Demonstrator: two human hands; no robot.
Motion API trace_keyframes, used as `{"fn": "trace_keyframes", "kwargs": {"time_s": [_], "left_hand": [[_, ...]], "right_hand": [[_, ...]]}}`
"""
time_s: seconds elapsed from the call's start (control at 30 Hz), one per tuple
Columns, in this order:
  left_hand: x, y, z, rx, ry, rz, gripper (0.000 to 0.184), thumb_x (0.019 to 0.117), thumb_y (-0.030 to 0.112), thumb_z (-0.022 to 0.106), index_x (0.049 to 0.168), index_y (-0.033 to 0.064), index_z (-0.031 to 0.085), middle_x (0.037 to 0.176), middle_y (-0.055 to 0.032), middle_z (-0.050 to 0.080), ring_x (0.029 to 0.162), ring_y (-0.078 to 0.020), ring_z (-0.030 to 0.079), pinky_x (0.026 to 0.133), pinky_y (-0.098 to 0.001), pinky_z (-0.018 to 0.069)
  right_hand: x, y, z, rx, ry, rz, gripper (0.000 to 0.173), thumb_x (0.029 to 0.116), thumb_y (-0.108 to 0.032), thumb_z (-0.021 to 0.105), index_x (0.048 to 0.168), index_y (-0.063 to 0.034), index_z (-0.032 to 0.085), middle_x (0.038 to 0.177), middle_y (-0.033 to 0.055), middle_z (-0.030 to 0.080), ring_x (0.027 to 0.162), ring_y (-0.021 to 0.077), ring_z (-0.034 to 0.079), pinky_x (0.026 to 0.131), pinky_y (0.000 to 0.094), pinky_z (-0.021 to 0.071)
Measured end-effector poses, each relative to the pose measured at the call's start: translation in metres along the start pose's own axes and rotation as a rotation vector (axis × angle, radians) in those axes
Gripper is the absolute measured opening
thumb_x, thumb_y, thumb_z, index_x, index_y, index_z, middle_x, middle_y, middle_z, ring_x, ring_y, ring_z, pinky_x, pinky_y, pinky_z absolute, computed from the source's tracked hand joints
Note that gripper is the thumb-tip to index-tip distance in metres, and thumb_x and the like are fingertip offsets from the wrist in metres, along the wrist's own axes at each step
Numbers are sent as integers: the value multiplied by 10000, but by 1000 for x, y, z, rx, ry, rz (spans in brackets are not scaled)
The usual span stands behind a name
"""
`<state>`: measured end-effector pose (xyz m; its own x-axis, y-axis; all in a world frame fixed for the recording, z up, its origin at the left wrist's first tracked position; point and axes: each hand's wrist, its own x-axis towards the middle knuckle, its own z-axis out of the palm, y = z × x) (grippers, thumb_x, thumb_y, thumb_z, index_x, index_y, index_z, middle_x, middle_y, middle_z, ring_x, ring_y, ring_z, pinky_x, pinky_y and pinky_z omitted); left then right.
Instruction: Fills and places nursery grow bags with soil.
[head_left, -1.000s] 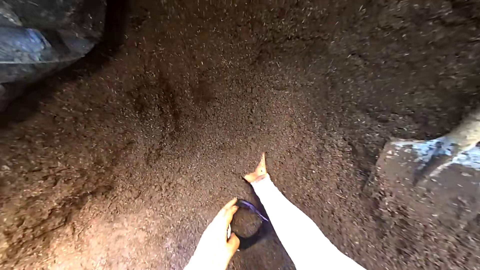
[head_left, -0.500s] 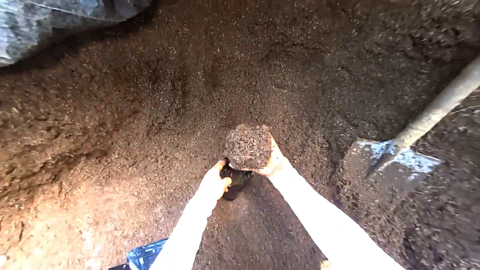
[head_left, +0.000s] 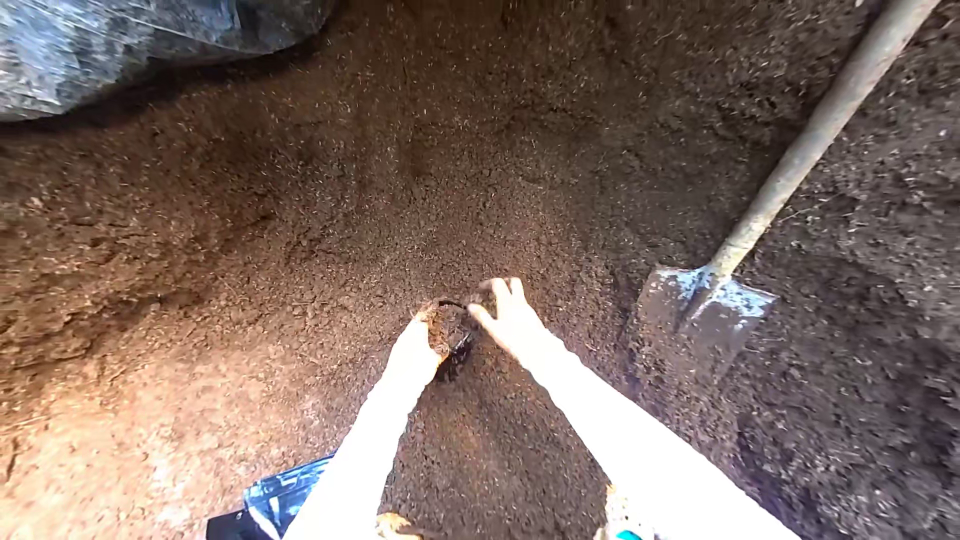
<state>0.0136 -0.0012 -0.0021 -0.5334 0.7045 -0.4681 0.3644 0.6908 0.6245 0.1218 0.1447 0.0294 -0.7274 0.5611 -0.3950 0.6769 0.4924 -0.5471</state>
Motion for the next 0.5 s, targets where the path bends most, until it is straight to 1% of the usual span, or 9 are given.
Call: {"fn": "trace_keyframes", "kwargs": {"time_s": [0.03,0.07,0.13,0.2,0.27,0.37,0.43,0.47,0.5], "left_hand": [[2,0,0,26,-8,10,732,937,134,730,1572,40,377,1618,-160,400,1479,-286,425,1220,-473,339],[3,2,0,46,-23,6,698,945,135,717,1560,40,401,1625,-148,394,1482,-281,421,1221,-471,337],[2,8,0,42,-29,-23,648,956,129,695,1546,67,435,1590,-144,447,1455,-294,456,1200,-499,362],[-4,14,-10,-4,10,-22,585,963,103,658,1521,97,480,1495,-179,544,1377,-345,534,1143,-564,414],[-13,16,-27,-70,48,18,560,987,95,630,1527,136,484,1455,-196,573,1297,-374,593,1080,-608,457],[-38,23,-44,-201,146,137,636,955,0,624,1547,175,471,1553,-104,502,1121,-297,686,893,-543,570],[-44,21,-38,-228,206,213,684,909,-31,627,1546,172,479,1588,-59,468,1227,-238,642,965,-508,549],[-39,16,-28,-222,208,219,687,902,-44,641,1541,153,484,1598,-70,457,1340,-248,572,1075,-526,487],[-31,8,-15,-196,182,187,677,912,-45,657,1541,132,480,1599,-101,450,1396,-284,522,1125,-557,438]], "right_hand": [[7,3,5,-150,-74,60,664,1032,-545,522,1486,-64,470,1558,262,395,1298,417,566,1055,574,481],[13,4,11,-239,-162,102,659,1048,-565,461,1470,-60,494,1525,259,452,1310,418,560,1064,604,456],[20,3,18,-356,-237,83,485,1104,-414,383,1357,-59,595,1398,216,595,1297,393,580,1034,626,453],[17,-4,12,-418,-215,26,419,1112,-345,378,1287,-73,645,1327,188,647,1255,380,612,985,633,481],[2,-15,-7,-400,-147,-30,386,1110,-333,399,1192,-72,671,1228,183,681,1169,382,650,912,632,508],[-27,-24,-28,-365,28,-148,345,1094,-332,450,1011,-83,674,1048,149,702,991,356,692,761,596,531],[-29,-15,-18,-345,134,-223,312,1083,-299,476,986,-73,668,1029,131,691,950,332,694,736,558,544],[-23,-3,-5,-338,134,-226,295,1077,-278,482,1030,-59,676,1062,143,693,973,341,701,758,564,564],[-15,10,10,-324,52,-182,308,1080,-283,465,1090,-55,672,1122,157,690,1032,351,696,815,581,564]]}}
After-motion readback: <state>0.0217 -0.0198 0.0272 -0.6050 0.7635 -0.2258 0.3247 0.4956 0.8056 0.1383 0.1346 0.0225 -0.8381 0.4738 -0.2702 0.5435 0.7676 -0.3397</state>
